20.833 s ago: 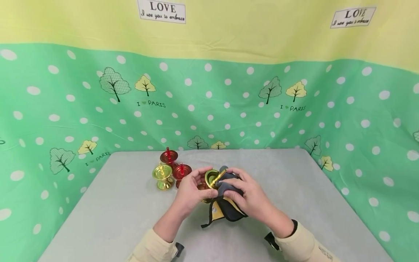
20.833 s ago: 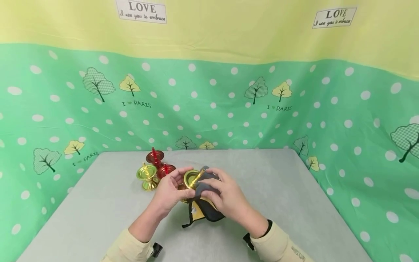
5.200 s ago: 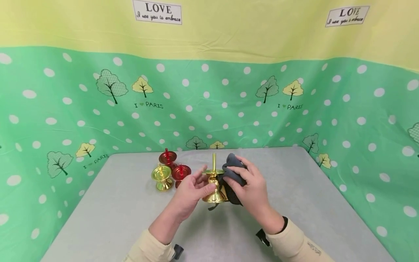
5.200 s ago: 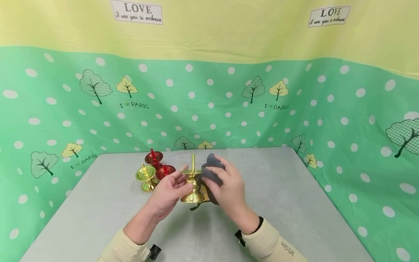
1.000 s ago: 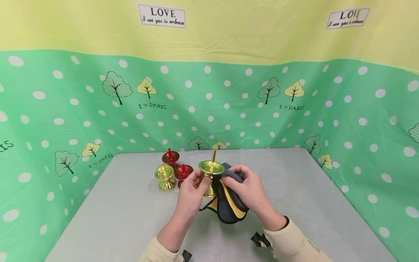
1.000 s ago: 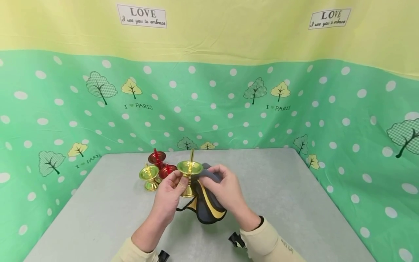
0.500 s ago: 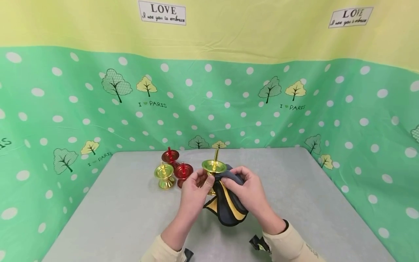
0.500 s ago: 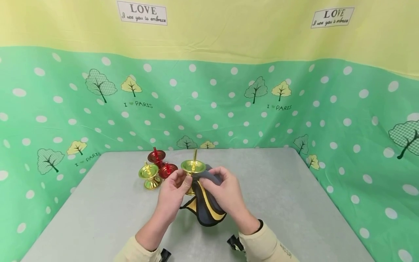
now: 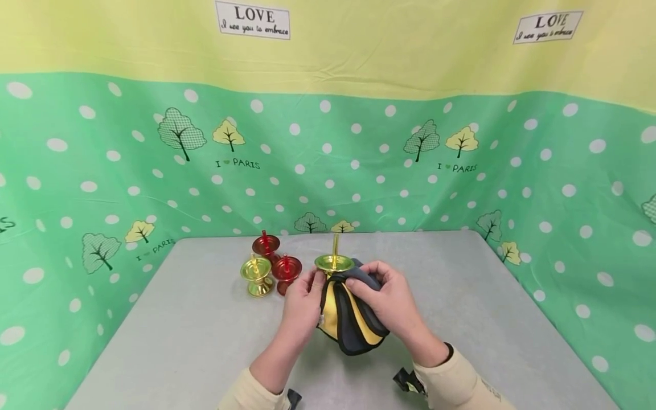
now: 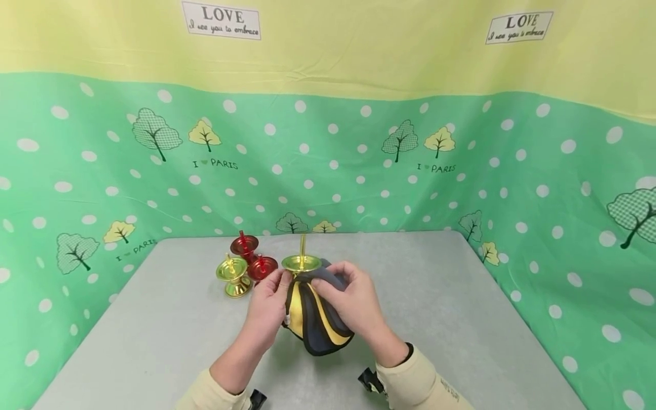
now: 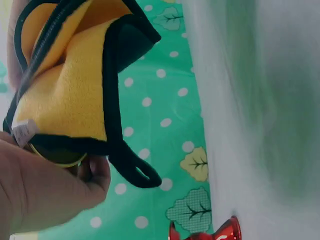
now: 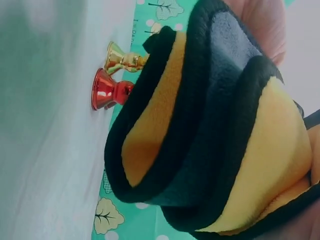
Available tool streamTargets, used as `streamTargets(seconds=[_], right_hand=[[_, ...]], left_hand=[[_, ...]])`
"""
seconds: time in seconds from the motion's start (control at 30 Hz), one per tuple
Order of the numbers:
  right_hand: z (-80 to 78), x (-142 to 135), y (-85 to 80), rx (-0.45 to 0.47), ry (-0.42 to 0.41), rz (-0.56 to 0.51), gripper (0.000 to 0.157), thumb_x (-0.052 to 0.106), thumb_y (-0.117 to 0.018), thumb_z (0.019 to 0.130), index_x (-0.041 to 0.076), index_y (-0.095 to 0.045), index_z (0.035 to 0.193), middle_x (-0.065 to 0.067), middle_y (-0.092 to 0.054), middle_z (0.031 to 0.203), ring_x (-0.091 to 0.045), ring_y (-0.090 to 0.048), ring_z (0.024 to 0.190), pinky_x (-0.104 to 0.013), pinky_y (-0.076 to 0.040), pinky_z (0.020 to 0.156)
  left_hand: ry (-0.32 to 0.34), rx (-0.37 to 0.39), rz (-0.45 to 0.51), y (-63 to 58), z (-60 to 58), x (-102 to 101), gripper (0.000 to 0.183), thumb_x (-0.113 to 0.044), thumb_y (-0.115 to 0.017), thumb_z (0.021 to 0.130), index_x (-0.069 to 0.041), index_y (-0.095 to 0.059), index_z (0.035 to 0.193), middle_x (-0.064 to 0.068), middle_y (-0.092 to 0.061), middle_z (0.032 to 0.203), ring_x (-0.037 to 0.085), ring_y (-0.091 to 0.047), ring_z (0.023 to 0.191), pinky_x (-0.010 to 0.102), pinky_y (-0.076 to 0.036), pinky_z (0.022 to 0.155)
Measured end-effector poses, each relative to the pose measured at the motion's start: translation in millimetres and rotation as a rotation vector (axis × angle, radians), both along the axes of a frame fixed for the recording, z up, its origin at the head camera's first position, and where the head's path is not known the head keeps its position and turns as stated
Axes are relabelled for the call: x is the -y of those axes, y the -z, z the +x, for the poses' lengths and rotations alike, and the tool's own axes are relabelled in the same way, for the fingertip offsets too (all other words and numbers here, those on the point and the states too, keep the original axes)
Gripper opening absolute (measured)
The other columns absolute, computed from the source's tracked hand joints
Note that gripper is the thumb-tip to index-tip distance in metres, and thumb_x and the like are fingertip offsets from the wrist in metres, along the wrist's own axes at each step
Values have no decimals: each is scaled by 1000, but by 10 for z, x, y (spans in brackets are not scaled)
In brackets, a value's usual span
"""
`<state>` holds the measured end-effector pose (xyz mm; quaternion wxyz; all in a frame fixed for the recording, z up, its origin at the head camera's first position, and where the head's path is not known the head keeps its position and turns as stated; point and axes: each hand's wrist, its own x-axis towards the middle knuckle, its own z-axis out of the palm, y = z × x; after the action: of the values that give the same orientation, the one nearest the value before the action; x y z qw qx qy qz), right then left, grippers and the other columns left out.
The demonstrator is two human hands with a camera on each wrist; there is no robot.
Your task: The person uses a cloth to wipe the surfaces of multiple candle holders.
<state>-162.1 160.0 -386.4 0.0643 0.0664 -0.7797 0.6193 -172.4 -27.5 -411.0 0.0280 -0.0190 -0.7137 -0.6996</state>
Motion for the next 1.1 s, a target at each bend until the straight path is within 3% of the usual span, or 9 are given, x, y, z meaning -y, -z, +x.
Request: streamTargets(seconds=[0.13,0.33,0.5,0.63,0.77,0.97,1.1], right_hand=[[26,16,-14,-22,10,1,29,24,-85,93,5,-70,108,-11,-69,90,-18,-71,76,-28,-60,67],[54,7,-26,-42,-12,21,26,19,-86,92,4,-69,106,-11,-69,89,-18,-70,77,-28,-60,68],[42,-13,-60,-63,-23,32,27,21,-86,92,4,-69,105,-10,-68,88,-16,-69,76,-28,-59,66],[19,-23,-57,-48,-14,45,27,23,-86,92,5,-70,104,-9,-68,87,-17,-69,76,-27,-59,66],[37,-21,-39,-28,-14,56,27,24,-86,91,6,-70,103,-10,-68,87,-18,-69,77,-28,-59,68],[79,-2,-51,-36,-6,26,27,22,-86,92,6,-70,106,-9,-69,90,-18,-69,79,-27,-59,70],[85,4,-61,-58,1,21,25,19,-85,92,5,-70,106,-10,-69,90,-17,-69,80,-27,-59,71]], left_hand=[[-26,-17,10,-2,1,0,38,-33,-68,106,-5,-71,131,13,-78,121,17,-73,108,23,-60,89],[65,-22,66,-19,-4,49,40,-21,-78,99,-2,-70,134,16,-76,126,18,-72,111,19,-58,90],[116,10,104,-53,7,96,44,-22,-73,103,-2,-66,141,17,-73,133,18,-71,116,25,-60,97],[144,12,53,-62,37,112,49,-31,-66,107,-3,-63,147,16,-72,139,21,-70,122,35,-59,105],[162,23,-14,-70,68,99,45,-34,-60,110,-5,-66,144,16,-74,132,22,-72,114,38,-61,100],[82,1,-54,-93,81,43,41,-35,-61,110,-7,-65,140,12,-74,132,23,-69,123,44,-57,109],[54,-28,-34,-98,78,31,37,-30,-71,104,-8,-68,133,11,-75,125,21,-69,116,37,-59,103]])
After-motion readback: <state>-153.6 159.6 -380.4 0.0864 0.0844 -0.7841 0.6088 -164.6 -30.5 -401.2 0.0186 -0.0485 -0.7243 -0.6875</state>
